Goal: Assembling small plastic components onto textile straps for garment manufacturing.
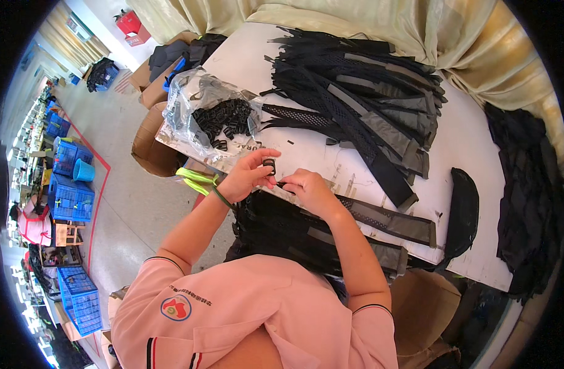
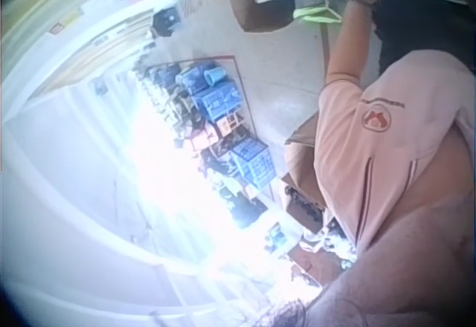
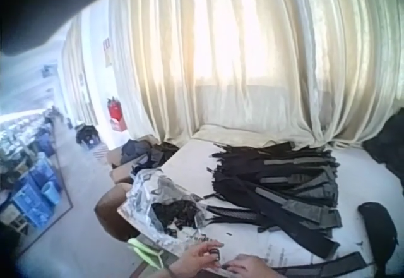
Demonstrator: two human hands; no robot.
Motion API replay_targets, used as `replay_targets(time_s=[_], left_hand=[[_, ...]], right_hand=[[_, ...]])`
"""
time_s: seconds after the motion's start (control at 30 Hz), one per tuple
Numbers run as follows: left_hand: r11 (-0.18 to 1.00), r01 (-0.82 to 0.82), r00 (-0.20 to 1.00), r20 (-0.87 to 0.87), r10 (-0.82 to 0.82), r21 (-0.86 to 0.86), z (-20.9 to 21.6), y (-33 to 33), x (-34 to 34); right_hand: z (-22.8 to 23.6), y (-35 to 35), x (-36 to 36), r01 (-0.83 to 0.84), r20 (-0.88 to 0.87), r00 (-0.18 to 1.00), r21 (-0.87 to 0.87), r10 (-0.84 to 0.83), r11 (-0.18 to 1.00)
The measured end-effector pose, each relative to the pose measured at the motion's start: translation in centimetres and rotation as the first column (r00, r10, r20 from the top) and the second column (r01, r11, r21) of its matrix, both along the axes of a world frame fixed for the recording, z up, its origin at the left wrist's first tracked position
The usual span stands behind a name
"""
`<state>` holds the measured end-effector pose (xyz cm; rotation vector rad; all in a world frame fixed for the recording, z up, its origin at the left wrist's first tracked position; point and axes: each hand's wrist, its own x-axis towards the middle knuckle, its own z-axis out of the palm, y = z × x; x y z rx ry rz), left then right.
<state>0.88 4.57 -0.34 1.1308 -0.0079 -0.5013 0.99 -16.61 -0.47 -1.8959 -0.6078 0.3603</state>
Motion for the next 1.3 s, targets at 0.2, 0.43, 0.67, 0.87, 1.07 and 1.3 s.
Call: replay_targets(time_s=[0.2, 0.43, 0.67, 0.87, 1.07, 1.3], left_hand=[[0.964, -0.041, 0.99, 0.138, 0.005, 0.262, -2.0, 0.4, -0.2], [0.955, -0.176, 0.952, 0.288, 0.103, 0.24, -2.1, -1.1, -1.3], [0.976, -0.187, 0.971, 0.171, 0.167, 0.109, -3.1, -1.8, -2.1], [0.977, -0.211, 0.965, 0.166, 0.204, 0.027, -3.5, -2.5, -2.2], [0.97, -0.229, 0.924, 0.329, 0.193, 0.076, -3.0, -3.4, -2.3], [0.98, -0.192, 0.877, 0.456, 0.15, 0.046, -3.0, -3.3, -2.8]], right_hand=[[1.0, -0.6, -0.4, 0.044, 0.075, 0.997, -0.139, -0.034, 0.989], [0.4, -1.0, -0.2, 0.103, -0.248, 0.966, 0.114, -0.072, 0.988], [0.9, -1.3, -0.2, 0.069, -0.23, 0.972, 0.053, -0.055, 0.996], [0.8, -0.8, -0.3, 0.161, -0.452, 0.889, 0.148, -0.078, 0.976], [-0.4, -0.4, -0.6, 0.26, -0.697, 0.716, 0.313, 0.036, 0.913], [0.7, -0.5, -0.9, 0.364, -0.735, 0.676, 0.394, 0.051, 0.844]])
